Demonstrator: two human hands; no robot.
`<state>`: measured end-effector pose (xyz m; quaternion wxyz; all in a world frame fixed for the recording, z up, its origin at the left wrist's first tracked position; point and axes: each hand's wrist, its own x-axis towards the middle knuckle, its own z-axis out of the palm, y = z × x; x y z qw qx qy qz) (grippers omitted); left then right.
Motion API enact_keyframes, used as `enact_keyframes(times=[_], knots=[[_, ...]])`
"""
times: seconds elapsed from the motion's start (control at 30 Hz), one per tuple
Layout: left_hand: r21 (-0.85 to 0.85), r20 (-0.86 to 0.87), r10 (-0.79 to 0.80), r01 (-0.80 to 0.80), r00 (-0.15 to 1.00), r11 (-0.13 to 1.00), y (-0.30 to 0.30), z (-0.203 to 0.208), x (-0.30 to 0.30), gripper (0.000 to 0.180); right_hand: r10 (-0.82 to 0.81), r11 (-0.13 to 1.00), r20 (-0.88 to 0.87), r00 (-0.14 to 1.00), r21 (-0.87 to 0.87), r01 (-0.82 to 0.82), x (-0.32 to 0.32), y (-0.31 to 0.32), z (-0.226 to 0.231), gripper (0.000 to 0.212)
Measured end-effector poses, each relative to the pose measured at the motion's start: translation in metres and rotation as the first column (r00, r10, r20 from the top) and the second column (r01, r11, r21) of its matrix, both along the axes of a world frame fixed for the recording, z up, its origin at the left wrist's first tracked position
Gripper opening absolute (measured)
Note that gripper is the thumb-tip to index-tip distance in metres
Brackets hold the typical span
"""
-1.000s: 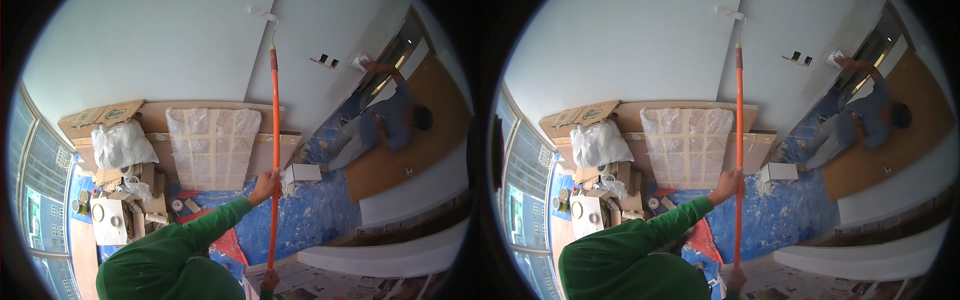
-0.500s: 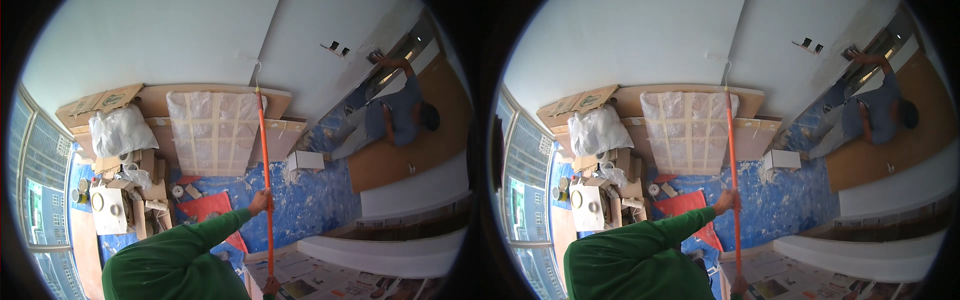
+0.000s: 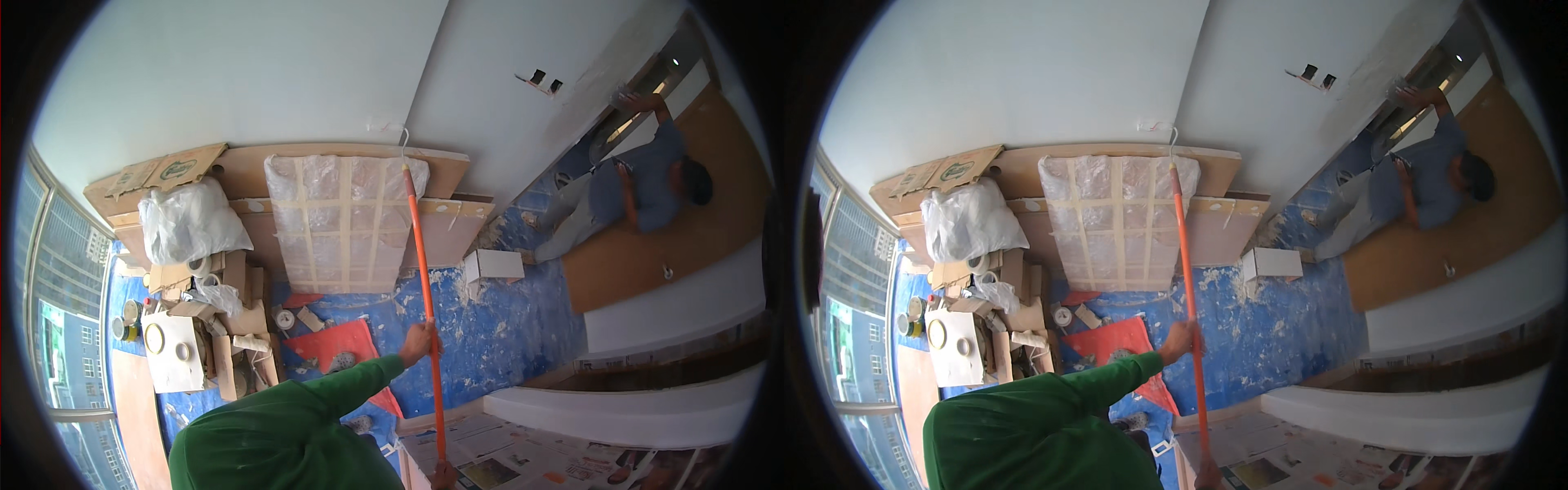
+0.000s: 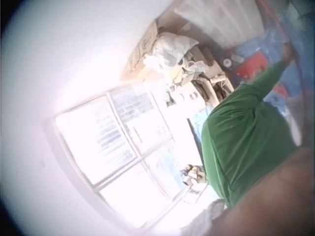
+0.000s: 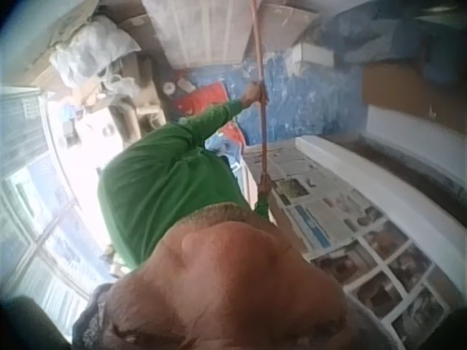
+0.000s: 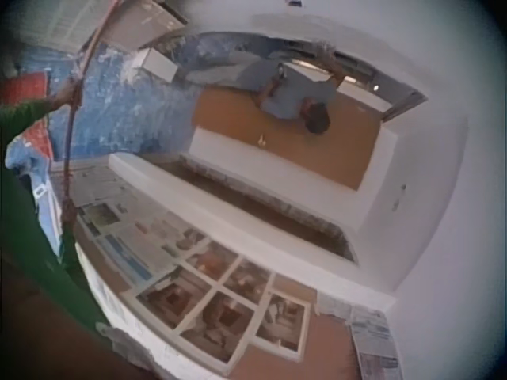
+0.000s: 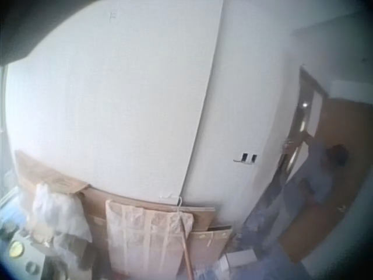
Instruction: The person paints the ceiling and upper walls of a room using a paint roller attached to a long extension pole. They repeatedly dip the roller into a paint can on the floor to reload it with paint and then apply it to the surfaces. Another person is visible in the background working on a different wall.
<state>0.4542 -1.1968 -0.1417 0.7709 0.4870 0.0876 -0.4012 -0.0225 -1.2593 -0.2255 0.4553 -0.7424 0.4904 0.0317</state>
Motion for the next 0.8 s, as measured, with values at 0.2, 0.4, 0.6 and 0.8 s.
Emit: enact_keyframes(times=[0.2,0.4,0.6,0.8], knots=[[0.04,0.093,0.015,-0.019,0.996,0.999,0.0,0.033,0.001,0.051,0.194,0.945,0.022,0.981,-0.273,-0.181,0.014,0.008,0.004,0.041],[0.028,0.325,0.009,-0.019,0.946,0.999,0.007,0.085,0.019,0.051,0.227,0.947,0.158,0.961,-0.267,-0.18,0.047,0.001,0.011,0.037],[0.054,0.534,0.01,-0.046,0.845,0.997,-0.004,0.16,0.061,0.049,0.164,0.974,0.368,0.915,-0.209,-0.09,0.12,0.005,0.026,0.026],[-0.082,0.599,0.075,-0.033,0.797,0.996,-0.016,0.236,0.107,0.049,0.18,0.948,0.472,0.863,-0.318,-0.023,0.209,0.013,0.11,0.04]])
